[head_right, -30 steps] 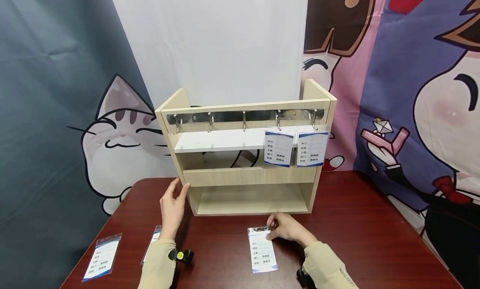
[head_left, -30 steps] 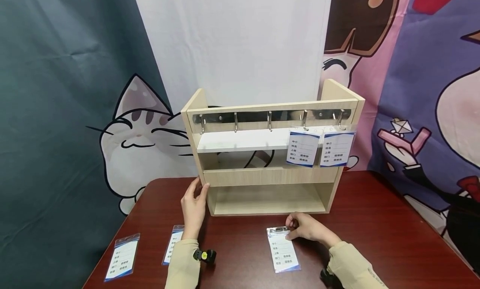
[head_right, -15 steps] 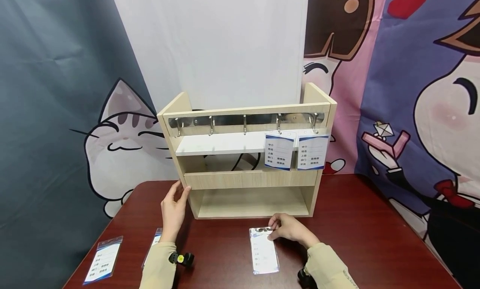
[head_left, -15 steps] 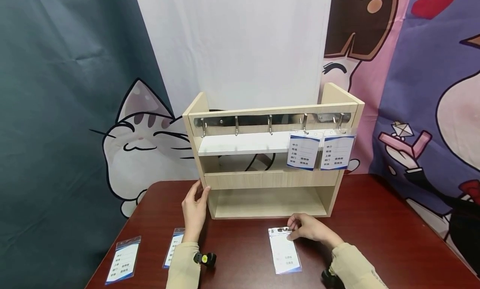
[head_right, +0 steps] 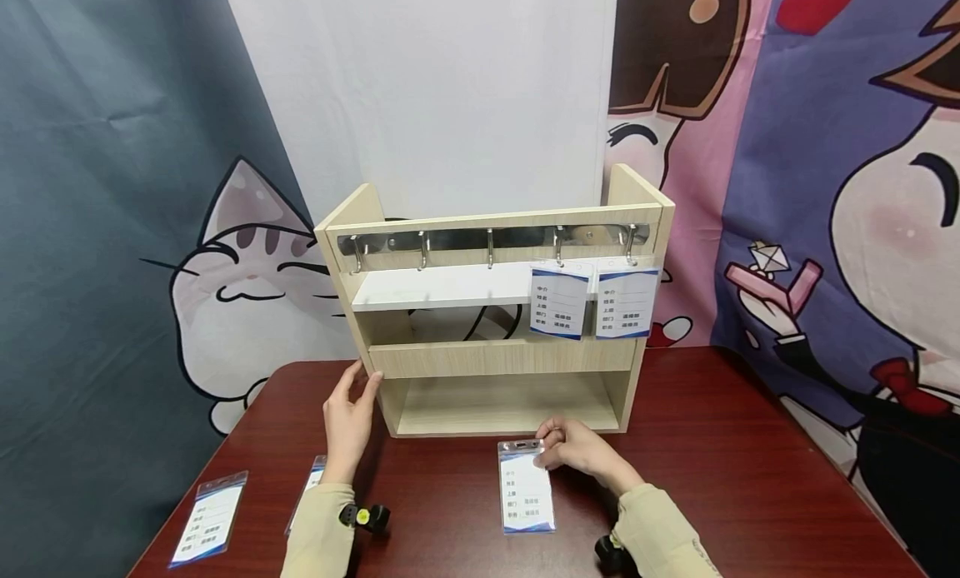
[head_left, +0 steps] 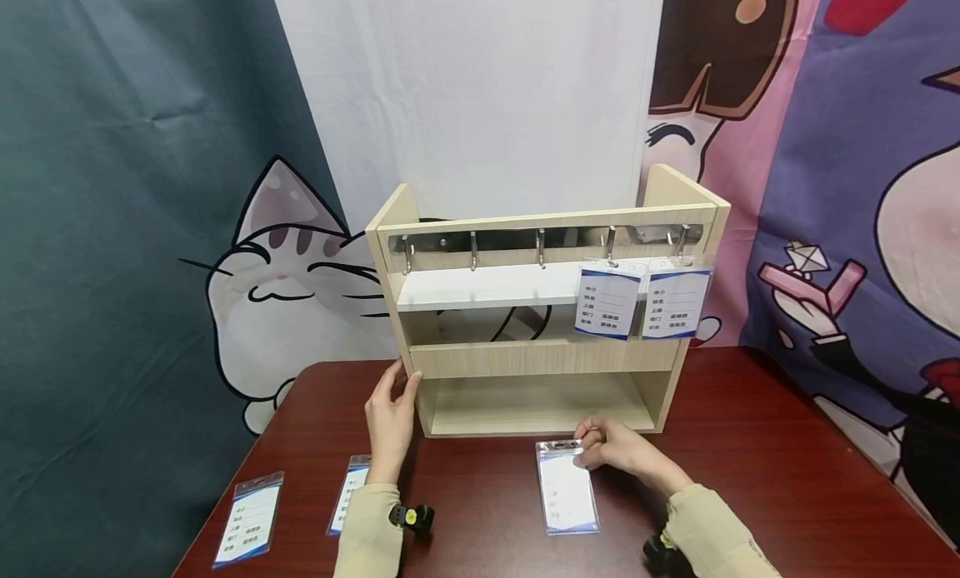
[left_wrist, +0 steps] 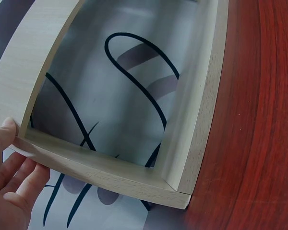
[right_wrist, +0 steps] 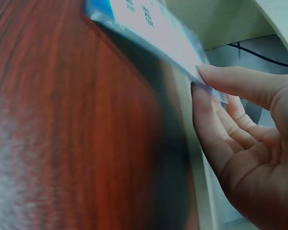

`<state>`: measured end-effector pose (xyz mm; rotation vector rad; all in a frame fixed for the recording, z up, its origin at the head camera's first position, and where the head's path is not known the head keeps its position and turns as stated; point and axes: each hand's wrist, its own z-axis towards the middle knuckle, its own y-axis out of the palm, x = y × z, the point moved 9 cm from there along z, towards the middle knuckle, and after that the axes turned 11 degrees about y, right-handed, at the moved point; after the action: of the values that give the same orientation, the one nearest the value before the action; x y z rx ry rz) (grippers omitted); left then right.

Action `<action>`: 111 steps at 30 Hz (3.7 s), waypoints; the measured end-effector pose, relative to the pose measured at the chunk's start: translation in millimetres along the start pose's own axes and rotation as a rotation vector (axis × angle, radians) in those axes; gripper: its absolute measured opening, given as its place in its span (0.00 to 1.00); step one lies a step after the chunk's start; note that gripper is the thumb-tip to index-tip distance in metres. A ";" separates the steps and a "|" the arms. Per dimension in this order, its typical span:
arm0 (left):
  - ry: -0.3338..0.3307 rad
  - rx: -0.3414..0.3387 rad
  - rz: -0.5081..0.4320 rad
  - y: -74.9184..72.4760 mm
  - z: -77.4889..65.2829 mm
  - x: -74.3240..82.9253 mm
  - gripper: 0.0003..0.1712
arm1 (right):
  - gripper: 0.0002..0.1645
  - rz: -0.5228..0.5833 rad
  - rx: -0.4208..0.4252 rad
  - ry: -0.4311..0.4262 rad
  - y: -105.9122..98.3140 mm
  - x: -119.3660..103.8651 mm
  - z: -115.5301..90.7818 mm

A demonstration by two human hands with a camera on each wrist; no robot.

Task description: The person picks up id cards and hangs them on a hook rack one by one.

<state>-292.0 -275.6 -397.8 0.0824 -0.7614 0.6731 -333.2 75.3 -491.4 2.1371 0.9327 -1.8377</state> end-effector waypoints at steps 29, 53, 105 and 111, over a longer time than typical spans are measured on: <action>-0.011 0.001 -0.006 1.0 0.4 -2.0 0.23 | 0.25 0.064 0.103 -0.039 -19.5 -64.1 -19.1; 0.015 0.000 -0.019 0.1 0.0 1.5 0.23 | 0.22 -0.006 0.234 -0.240 -34.7 -171.4 -60.5; -0.015 -0.005 -0.025 -0.5 -4.4 -2.5 0.24 | 0.24 0.186 0.503 -0.395 -60.8 -262.1 -69.7; -0.014 -0.007 -0.021 -1.2 -4.4 -2.6 0.24 | 0.25 0.175 0.504 -0.394 -60.1 -261.4 -68.6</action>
<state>-290.0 -276.6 -402.6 0.0889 -0.7752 0.6508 -321.0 68.2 -214.9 1.8861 0.2027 -2.4598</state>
